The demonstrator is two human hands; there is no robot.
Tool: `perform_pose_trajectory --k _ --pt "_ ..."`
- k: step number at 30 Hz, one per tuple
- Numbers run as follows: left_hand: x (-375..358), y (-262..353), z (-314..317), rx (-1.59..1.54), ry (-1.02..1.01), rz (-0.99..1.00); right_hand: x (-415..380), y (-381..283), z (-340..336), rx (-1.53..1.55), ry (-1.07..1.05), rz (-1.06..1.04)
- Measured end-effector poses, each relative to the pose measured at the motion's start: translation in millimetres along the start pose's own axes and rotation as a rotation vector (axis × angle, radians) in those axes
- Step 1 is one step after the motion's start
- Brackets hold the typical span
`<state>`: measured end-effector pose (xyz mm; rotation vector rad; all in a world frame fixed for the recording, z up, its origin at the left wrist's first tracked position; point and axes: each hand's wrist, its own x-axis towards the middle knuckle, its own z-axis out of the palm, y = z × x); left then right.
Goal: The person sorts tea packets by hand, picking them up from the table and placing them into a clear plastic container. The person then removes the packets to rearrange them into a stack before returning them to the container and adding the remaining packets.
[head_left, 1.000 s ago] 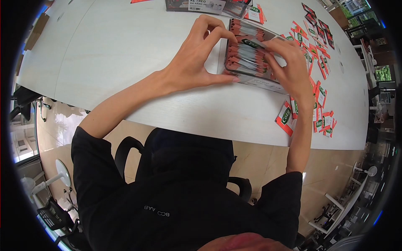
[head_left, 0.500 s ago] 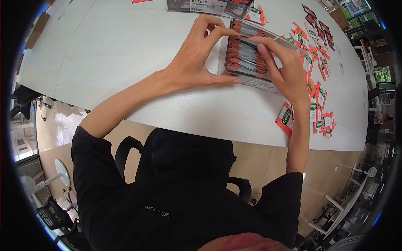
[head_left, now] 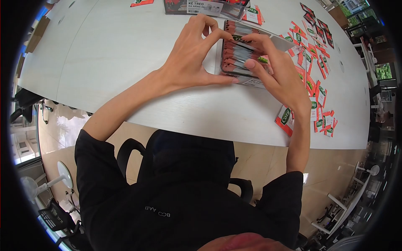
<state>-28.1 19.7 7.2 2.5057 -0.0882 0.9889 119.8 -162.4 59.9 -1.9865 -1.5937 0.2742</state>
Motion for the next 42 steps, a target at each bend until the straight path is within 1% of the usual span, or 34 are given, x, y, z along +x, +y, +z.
perform_pose_trajectory --k 1,2,3,4,5,9,11,13,15,17,18,20,23,25,26,27,29,31,36,38,39,41,42 --pt "1 1 -2 0.068 -0.014 0.001 0 3 2 0.059 0.075 -0.024" --pt "3 2 -4 0.068 -0.013 0.000 1 5 3 0.117 0.147 -0.050" --pt "5 3 -7 0.148 -0.011 0.038 1 4 2 0.118 0.144 -0.053" --pt "5 3 -8 0.230 -0.009 0.074 0 4 2 0.175 0.106 0.000" --pt "5 3 -9 0.233 -0.008 0.071 -1 2 3 0.231 0.070 0.055" --pt "7 3 -11 0.307 -0.041 0.108 -2 0 4 0.185 0.043 0.053" --pt "9 4 -13 0.322 -0.049 0.121 -3 0 8 0.091 0.057 0.040" --pt "12 7 -15 0.350 -0.109 0.109 -2 -2 11 0.065 0.073 0.036" --pt "13 6 -16 0.364 -0.123 0.122 -2 -6 11 0.039 0.089 0.031" --pt "15 7 -18 0.387 -0.135 0.137 -1 -11 8 -0.017 0.065 0.069" --pt "16 8 -18 0.393 -0.148 0.125 -1 -11 8 -0.019 0.073 0.064" --pt "16 10 -18 0.405 -0.161 0.120 -1 -8 10 0.089 0.098 0.080" --pt "12 10 -15 0.372 -0.102 0.099 0 -1 7 0.134 0.115 0.068" --pt "9 5 -14 0.329 0.005 0.099 -1 1 6 0.144 0.089 0.069" --pt "8 3 -14 0.330 0.005 0.096 -1 1 6 0.154 0.068 0.071" --pt "7 1 -15 0.269 -0.007 0.073 -1 1 8 0.154 0.065 0.070" --pt "4 -2 -14 0.205 -0.021 0.048 -3 2 12 -0.009 0.070 -0.006" --pt "2 -6 -10 0.073 0.050 0.093 -3 0 13 -0.010 0.063 -0.007" --pt "5 -5 -15 -0.011 0.061 0.146 -6 -6 7 -0.037 0.021 -0.008" --pt "5 -7 -18 -0.016 0.050 0.171 -2 -3 4 0.321 0.096 0.050" --pt "5 -10 -17 -0.021 0.077 0.151 0 -3 2 0.323 0.094 0.049" --pt "4 -17 -14 -0.027 0.104 0.132 2 -3 -2 0.440 0.263 0.111" --pt "4 -20 -11 -0.096 0.142 0.089 3 0 -3 0.439 0.265 0.113"
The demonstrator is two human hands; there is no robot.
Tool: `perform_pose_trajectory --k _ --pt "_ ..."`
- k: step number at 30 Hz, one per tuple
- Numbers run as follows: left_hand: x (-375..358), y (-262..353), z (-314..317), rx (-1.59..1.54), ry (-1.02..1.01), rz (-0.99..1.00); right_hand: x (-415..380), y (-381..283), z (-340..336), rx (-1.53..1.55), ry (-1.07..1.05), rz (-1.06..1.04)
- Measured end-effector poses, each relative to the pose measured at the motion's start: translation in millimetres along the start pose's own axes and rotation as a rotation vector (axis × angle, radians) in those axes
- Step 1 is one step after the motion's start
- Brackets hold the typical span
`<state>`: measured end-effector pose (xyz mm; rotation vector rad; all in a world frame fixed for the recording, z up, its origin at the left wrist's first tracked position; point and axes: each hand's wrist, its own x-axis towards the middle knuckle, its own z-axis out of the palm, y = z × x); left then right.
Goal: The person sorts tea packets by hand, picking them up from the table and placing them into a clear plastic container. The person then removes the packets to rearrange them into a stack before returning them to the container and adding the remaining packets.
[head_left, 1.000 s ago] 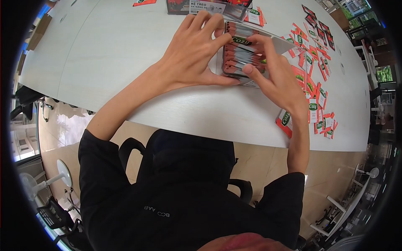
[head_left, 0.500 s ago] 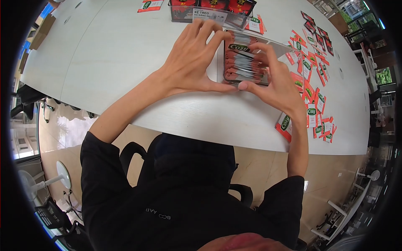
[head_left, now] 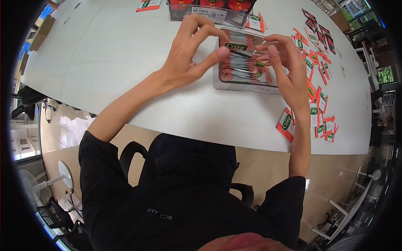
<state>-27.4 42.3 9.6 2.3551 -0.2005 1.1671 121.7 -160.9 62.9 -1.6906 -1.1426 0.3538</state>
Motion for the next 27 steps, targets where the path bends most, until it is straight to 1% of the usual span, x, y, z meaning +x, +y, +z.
perform_pose_trajectory --k 1,2,5,9,11,13,15,17,18,20,21,23,27 --pt "0 -2 2 -0.065 0.042 -0.045 1 4 -1 -0.108 0.021 -0.057" --pt "1 -2 2 -0.067 0.040 -0.042 2 6 -2 -0.216 0.042 -0.115" --pt "4 2 1 -0.048 0.070 -0.096 3 7 -2 -0.232 0.005 -0.125" --pt "5 0 1 -0.031 0.047 -0.111 4 13 -1 -0.184 0.010 -0.181" --pt "6 0 2 -0.013 0.042 -0.101 5 13 3 -0.055 0.020 -0.191" --pt "6 -2 4 -0.012 0.053 -0.133 4 9 6 -0.054 0.022 -0.206" --pt "7 -3 2 0.013 0.059 -0.121 4 9 8 -0.052 0.025 -0.223" --pt "9 0 0 0.039 0.065 -0.111 5 10 8 -0.174 0.073 -0.352" --pt "11 2 -1 0.053 0.051 -0.123 6 10 7 -0.173 0.071 -0.351" --pt "11 4 -2 0.067 0.038 -0.137 7 7 6 -0.345 0.153 -0.421" --pt "11 4 -2 0.063 0.023 -0.147 7 7 5 -0.344 0.152 -0.421" --pt "10 1 -2 0.057 0.006 -0.155 8 7 4 -0.487 0.121 -0.461" --pt "7 -5 1 0.041 0.025 -0.116 13 13 3 -0.511 0.092 -0.483"
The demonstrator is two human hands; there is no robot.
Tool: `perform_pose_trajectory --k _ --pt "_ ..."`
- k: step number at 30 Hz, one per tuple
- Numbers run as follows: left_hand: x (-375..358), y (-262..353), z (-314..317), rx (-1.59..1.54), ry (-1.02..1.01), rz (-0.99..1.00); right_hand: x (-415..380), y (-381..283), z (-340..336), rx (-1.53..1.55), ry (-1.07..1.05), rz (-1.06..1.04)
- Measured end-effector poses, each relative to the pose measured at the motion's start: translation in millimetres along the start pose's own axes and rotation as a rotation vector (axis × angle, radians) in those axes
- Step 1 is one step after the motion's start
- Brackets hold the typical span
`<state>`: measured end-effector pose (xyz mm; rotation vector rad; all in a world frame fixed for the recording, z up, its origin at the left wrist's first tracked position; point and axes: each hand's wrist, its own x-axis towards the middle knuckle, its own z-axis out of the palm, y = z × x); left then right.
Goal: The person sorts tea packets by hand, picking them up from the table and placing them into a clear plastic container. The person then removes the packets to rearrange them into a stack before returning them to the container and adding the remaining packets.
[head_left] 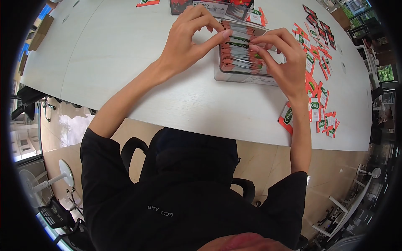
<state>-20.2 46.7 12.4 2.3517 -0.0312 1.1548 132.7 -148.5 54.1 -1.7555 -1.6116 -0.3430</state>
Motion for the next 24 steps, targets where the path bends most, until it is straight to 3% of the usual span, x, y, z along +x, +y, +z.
perform_pose_trajectory --k 3,9,12,14,18,24 --pt "1 4 1 -0.054 0.015 -0.012 5 1 3 0.007 -0.046 0.003" --pt "3 8 -6 -0.065 -0.017 -0.106 6 2 9 0.105 0.058 0.010" --pt "3 5 -4 -0.079 -0.019 -0.081 4 -2 9 0.169 0.082 0.105" --pt "2 5 -3 -0.089 -0.012 -0.072 3 -6 8 0.317 0.040 0.327" --pt "1 6 -1 -0.048 -0.043 -0.063 3 -2 7 0.292 -0.009 0.306" --pt "2 9 -1 -0.040 -0.010 -0.053 5 0 11 0.165 0.073 0.105"
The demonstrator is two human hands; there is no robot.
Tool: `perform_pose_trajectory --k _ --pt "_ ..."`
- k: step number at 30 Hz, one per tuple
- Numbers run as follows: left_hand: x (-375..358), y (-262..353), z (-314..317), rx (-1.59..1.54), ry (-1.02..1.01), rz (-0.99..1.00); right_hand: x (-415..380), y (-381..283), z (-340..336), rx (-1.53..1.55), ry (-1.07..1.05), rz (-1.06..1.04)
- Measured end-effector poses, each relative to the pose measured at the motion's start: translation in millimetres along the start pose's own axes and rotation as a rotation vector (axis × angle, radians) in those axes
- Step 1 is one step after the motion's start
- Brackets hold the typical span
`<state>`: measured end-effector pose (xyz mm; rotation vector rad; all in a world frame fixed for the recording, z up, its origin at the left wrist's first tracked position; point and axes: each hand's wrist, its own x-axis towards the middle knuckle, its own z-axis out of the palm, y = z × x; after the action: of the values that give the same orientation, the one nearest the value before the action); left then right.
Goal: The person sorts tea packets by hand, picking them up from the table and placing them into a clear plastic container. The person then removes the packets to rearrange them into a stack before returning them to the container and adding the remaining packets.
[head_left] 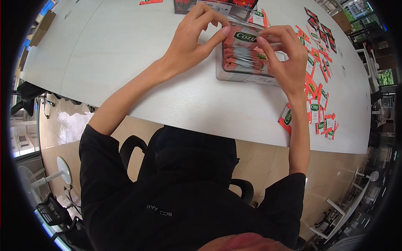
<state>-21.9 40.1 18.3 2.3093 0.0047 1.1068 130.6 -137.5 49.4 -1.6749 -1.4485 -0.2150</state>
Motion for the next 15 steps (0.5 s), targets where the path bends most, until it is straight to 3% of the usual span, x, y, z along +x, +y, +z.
perform_pose_trajectory --k 9,15 --pt "-2 -6 -1 -0.015 0.029 -0.007 -1 -1 -5 -0.016 -0.038 -0.033" --pt "-2 -7 -1 -0.018 0.048 -0.025 -1 0 -7 -0.036 0.046 -0.119"
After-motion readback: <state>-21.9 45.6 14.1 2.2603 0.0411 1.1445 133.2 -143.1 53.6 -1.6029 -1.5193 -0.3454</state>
